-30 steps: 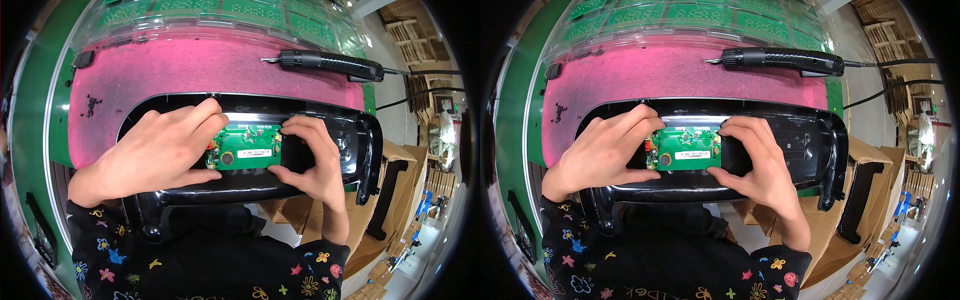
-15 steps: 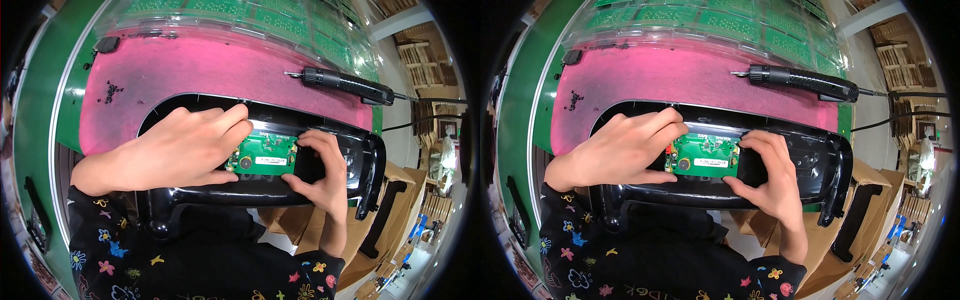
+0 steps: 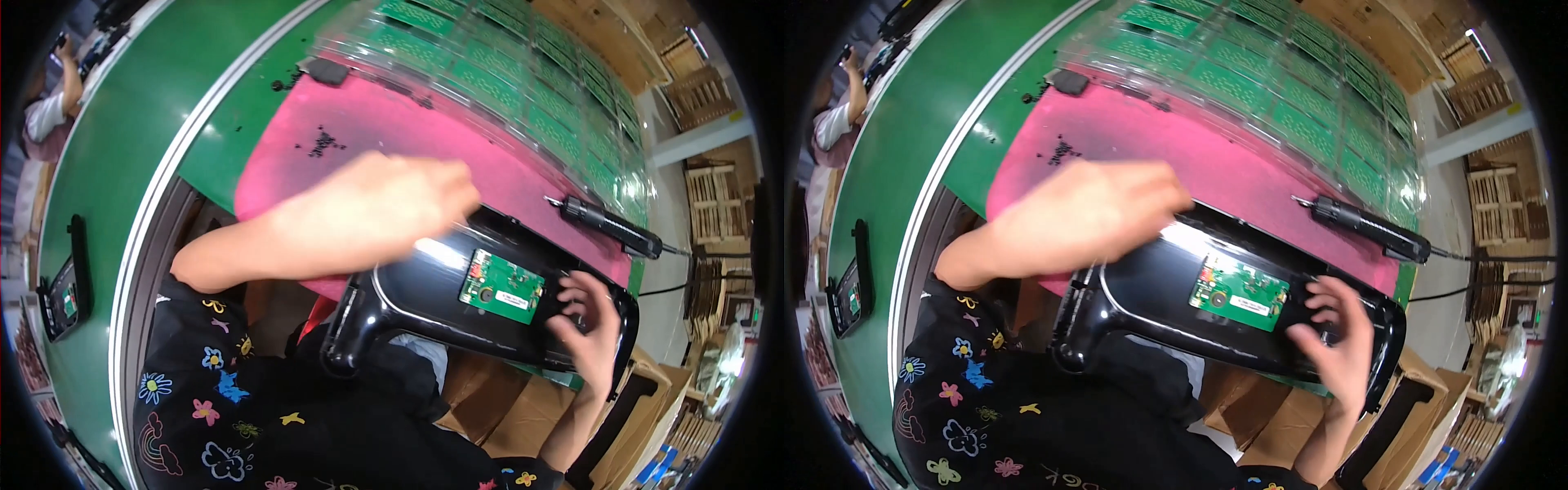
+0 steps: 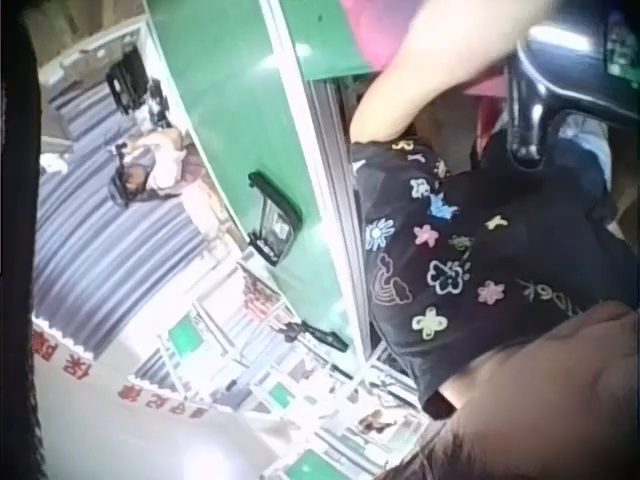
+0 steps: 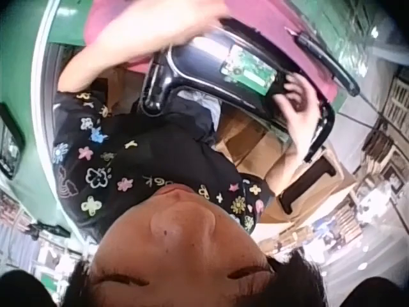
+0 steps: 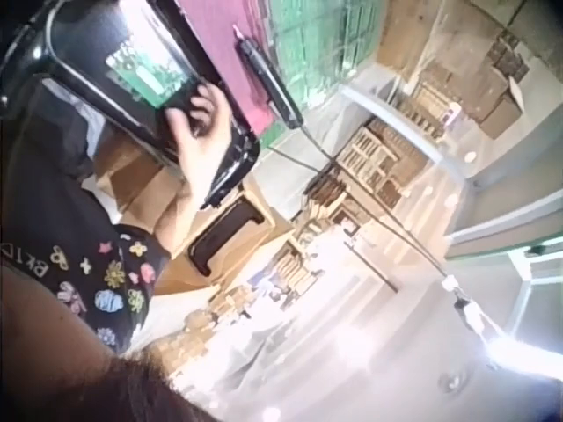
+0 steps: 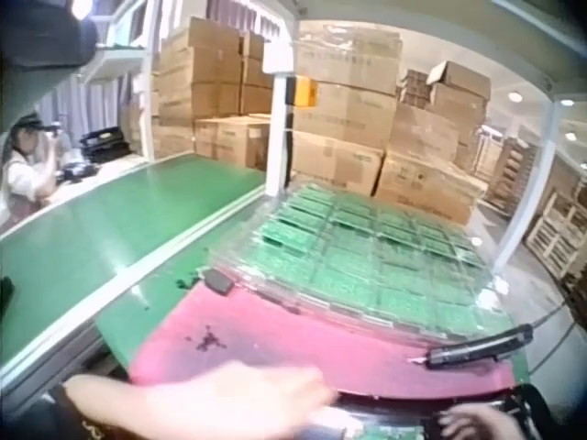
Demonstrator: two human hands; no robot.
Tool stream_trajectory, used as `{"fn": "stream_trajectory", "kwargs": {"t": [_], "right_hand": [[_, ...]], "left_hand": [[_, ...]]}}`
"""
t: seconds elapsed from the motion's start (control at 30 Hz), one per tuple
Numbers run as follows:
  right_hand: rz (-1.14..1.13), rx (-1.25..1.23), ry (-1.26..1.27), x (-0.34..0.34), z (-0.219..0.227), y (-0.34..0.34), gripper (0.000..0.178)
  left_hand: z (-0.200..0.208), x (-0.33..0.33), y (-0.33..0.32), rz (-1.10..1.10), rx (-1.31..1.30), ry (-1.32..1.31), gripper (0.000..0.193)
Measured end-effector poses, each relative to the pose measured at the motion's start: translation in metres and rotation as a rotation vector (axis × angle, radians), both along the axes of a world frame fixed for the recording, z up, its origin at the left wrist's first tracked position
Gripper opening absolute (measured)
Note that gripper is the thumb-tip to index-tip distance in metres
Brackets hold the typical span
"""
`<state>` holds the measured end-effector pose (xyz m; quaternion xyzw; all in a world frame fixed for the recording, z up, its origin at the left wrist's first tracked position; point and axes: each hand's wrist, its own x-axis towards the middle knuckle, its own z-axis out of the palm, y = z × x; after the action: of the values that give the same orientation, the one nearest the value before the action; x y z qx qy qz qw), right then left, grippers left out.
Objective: Installing a printed circuit board into a plastic housing and securing it with screws using an electric screwdriver.
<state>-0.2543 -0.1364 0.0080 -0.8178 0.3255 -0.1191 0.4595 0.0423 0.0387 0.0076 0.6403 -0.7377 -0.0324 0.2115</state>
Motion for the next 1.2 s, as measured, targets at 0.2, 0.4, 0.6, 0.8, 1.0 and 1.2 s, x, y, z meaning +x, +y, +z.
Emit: {"fn": "stream_trajectory", "kwargs": {"t": [0.2, 0.4, 0.6, 0.8, 1.0, 1.2], "right_hand": [[-0.344, -0.942, 0.179, -0.017, 0.006, -0.069, 0.048], [-0.468, 0.033, -0.199, 0.01, 0.01, -0.112, 0.039], [-0.507, -0.333, -0.876, 0.065, -0.013, -0.095, 0.066], [-0.336, 0.509, -0.994, 0.105, -0.007, -0.073, 0.026], [-0.11, 0.629, -1.208, 0.089, 0.026, -0.035, 0.034], [0.107, 0.725, -1.232, 0.09, 0.065, 0.017, 0.039]], "left_hand": [[-0.007, 0.081, 0.056, 0.406, 0.147, -0.029, 0.043], [-0.023, 0.084, 0.06, 0.317, 0.049, 0.07, 0.026], [-0.024, 0.077, 0.05, 0.355, 0.006, -0.012, 0.017], [-0.023, 0.079, 0.045, 0.387, -0.006, 0.078, 0.016], [0.009, 0.053, 0.009, 0.275, -0.071, 0.196, 0.013], [0.048, 0.009, -0.048, -0.159, -0.021, 0.666, 0.015]]}}
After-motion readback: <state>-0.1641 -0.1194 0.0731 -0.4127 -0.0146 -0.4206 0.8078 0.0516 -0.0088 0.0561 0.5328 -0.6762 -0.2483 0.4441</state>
